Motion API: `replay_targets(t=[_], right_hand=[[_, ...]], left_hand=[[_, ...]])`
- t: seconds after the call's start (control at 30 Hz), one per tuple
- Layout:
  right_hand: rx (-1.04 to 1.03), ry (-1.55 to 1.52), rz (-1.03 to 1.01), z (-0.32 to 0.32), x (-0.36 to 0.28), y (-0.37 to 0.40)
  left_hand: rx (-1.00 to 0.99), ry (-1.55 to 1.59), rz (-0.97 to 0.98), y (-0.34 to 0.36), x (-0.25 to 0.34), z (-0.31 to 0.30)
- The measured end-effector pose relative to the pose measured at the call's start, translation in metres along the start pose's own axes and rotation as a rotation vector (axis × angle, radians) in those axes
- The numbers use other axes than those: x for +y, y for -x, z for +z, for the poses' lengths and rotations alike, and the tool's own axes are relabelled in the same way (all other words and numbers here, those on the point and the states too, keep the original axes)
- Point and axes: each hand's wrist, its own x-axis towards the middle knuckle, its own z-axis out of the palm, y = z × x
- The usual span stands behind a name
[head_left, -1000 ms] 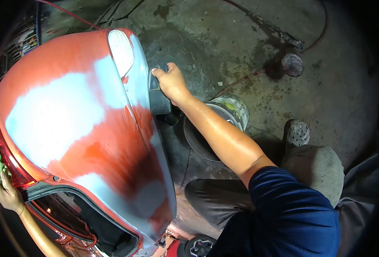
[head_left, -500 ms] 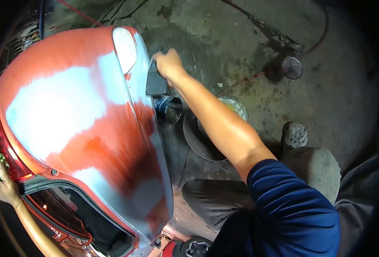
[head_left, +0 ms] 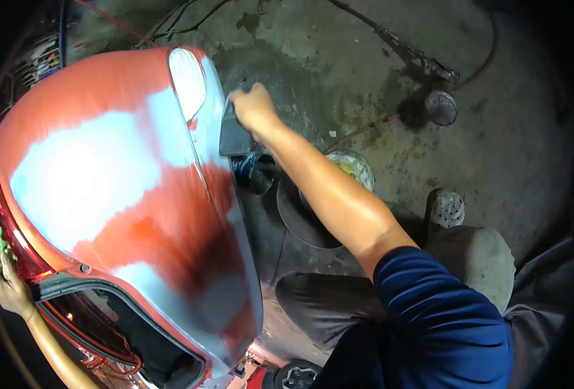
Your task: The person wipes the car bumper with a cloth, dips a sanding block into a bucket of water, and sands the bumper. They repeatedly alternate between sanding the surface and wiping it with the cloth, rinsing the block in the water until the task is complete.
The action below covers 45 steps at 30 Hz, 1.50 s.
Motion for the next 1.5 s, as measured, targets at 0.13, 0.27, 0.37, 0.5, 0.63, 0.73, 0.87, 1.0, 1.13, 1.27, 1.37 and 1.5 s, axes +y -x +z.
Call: replay_targets(t=[0.13, 0.27, 0.37, 0.5, 0.63, 0.73, 0.87, 1.0, 1.13, 1.27, 1.37, 1.5], right_hand=[[-0.001, -0.018, 0.034, -0.002, 0.013, -0.016], [-0.098, -0.259, -0.077, -0.021, 0.022, -0.006], [-0.141, -0.1, -0.241, -0.023, 0.034, 0.017], [-0.09, 0.069, -0.247, -0.021, 0.025, 0.038], [-0.085, 0.147, -0.325, -0.02, 0.022, 0.038], [-0.003, 0.121, -0.417, -0.013, 0.024, 0.025], [-0.059, 0.141, -0.323, -0.017, 0.022, 0.037], [0.082, 0.05, -0.444, -0.005, 0.028, 0.021], [0.0, 0.147, -0.346, -0.012, 0.029, 0.034], [0.091, 0.097, -0.408, -0.004, 0.033, 0.025], [-0.013, 0.101, -0.282, -0.013, 0.018, 0.038], [0.046, 0.073, -0.33, -0.008, 0.022, 0.025]], left_hand=[[0.007, -0.194, 0.477, 0.007, -0.042, -0.008], [-0.067, 0.004, 0.402, 0.005, -0.046, -0.009], [-0.065, 0.017, 0.339, 0.01, -0.04, -0.009], [-0.116, -0.018, 0.459, -0.001, -0.03, -0.008], [-0.085, -0.062, 0.684, -0.019, -0.045, -0.005], [-0.16, 0.043, 0.391, -0.001, -0.023, -0.006], [-0.129, 0.206, 0.232, 0.006, -0.026, -0.006], [-0.097, 0.209, 0.236, 0.01, -0.023, -0.001], [-0.093, -0.078, 0.794, -0.026, -0.075, -0.017], [-0.114, 0.146, 0.473, -0.005, -0.043, -0.005], [-0.005, 0.05, 0.664, -0.013, -0.079, -0.004], [-0.07, 0.135, 0.271, 0.009, -0.025, -0.002]])
